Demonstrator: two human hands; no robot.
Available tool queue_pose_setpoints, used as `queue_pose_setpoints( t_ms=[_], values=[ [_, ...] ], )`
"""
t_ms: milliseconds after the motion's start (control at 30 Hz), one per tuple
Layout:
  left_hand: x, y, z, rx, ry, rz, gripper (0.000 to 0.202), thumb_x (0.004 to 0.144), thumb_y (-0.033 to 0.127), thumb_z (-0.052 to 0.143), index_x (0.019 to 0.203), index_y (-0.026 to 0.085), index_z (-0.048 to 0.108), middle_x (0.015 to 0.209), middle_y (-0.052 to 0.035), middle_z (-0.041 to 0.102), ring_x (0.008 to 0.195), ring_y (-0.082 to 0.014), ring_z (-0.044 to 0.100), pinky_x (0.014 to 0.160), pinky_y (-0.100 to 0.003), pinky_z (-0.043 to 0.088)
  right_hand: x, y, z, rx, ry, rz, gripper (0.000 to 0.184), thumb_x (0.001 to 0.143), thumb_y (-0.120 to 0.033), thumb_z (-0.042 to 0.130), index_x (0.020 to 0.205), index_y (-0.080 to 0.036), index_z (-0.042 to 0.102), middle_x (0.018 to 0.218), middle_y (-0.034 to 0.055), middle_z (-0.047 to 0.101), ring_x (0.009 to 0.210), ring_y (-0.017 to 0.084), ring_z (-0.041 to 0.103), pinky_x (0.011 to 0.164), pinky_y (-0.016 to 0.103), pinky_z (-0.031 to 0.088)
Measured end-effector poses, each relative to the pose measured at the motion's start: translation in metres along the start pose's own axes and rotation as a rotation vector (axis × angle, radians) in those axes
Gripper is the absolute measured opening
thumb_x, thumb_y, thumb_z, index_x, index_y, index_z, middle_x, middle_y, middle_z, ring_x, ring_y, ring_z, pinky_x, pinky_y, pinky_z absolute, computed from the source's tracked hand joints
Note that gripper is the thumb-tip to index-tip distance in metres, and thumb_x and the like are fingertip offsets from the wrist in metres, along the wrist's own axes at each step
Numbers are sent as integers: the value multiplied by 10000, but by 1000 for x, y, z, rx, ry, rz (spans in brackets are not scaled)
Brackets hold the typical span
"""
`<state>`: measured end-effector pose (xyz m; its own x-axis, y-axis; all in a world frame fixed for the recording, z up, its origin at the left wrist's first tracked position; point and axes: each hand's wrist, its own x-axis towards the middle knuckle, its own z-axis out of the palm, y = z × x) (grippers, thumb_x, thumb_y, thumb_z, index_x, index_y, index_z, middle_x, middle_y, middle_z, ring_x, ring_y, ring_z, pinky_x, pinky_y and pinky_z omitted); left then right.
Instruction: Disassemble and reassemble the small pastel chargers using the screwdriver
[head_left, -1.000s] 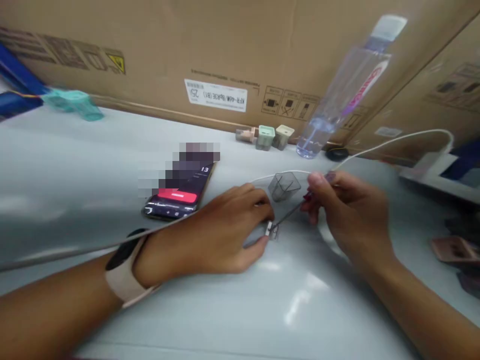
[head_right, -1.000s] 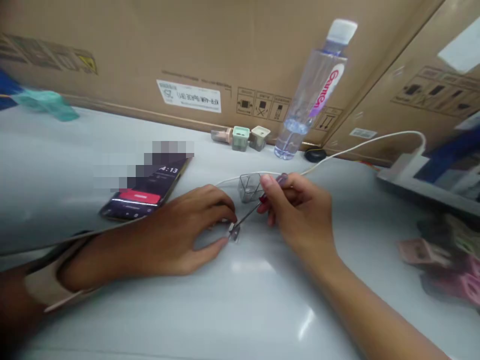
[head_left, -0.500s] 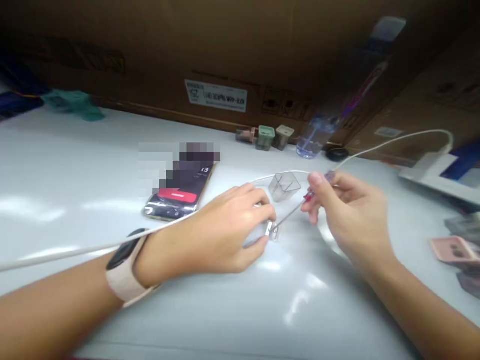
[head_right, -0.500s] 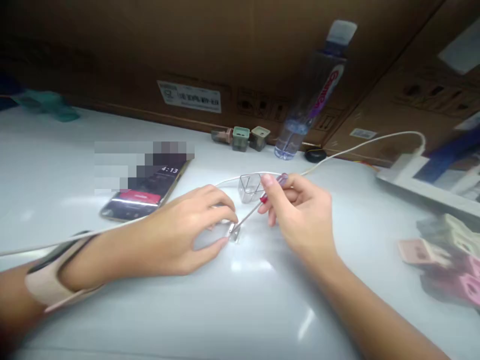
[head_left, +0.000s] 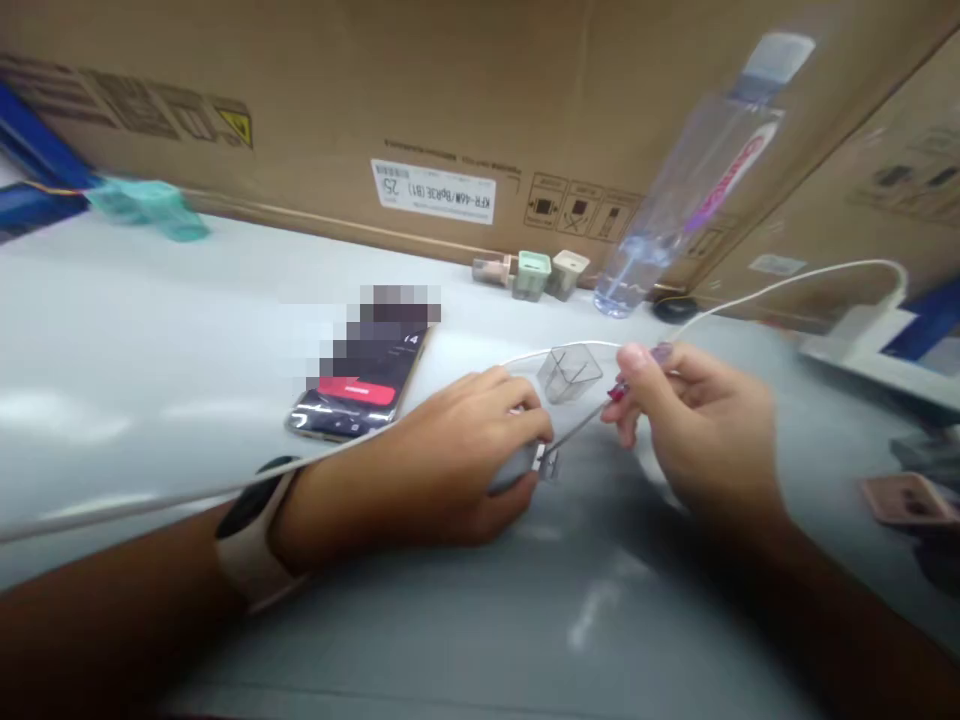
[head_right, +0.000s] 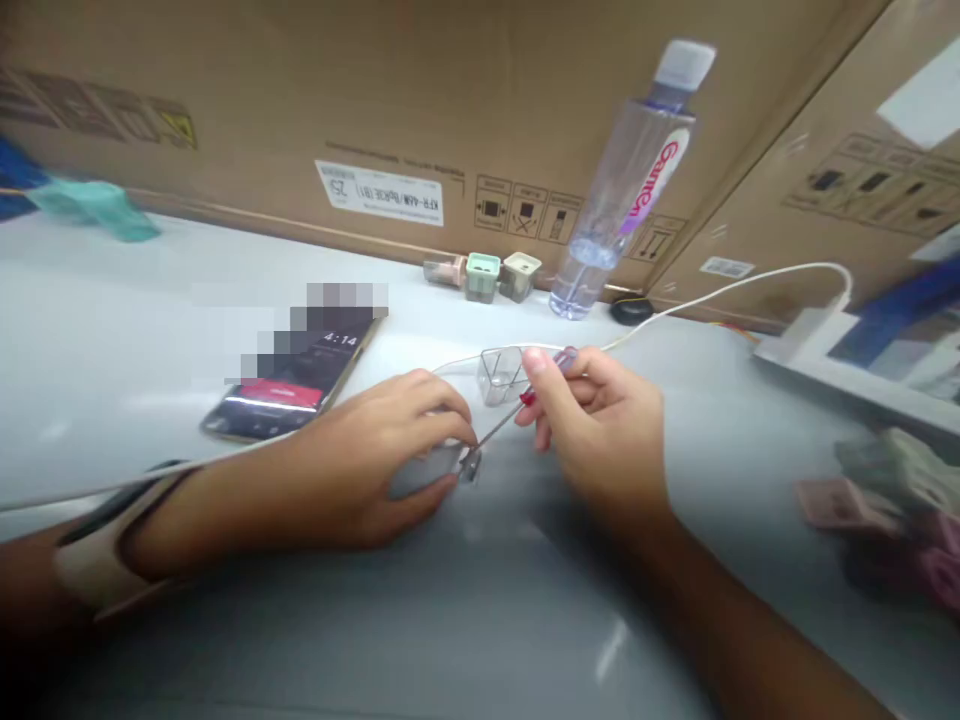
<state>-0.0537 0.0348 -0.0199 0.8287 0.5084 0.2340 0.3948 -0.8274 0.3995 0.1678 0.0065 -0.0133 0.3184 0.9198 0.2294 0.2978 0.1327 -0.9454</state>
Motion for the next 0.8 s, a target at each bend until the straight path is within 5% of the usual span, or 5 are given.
queue_pose_setpoints(
  t_ms=[800],
  values=[
    [1,0,0,-5,4,16,164,1001,227,604,1133,183,691,1191,-114,691,1163,-303,633,1081,-474,508,-9,-7,3,-43,21,-57,374,912,-488,834,705,-246,637,569,-11,714,460,161,649,444,289,518]
  ],
)
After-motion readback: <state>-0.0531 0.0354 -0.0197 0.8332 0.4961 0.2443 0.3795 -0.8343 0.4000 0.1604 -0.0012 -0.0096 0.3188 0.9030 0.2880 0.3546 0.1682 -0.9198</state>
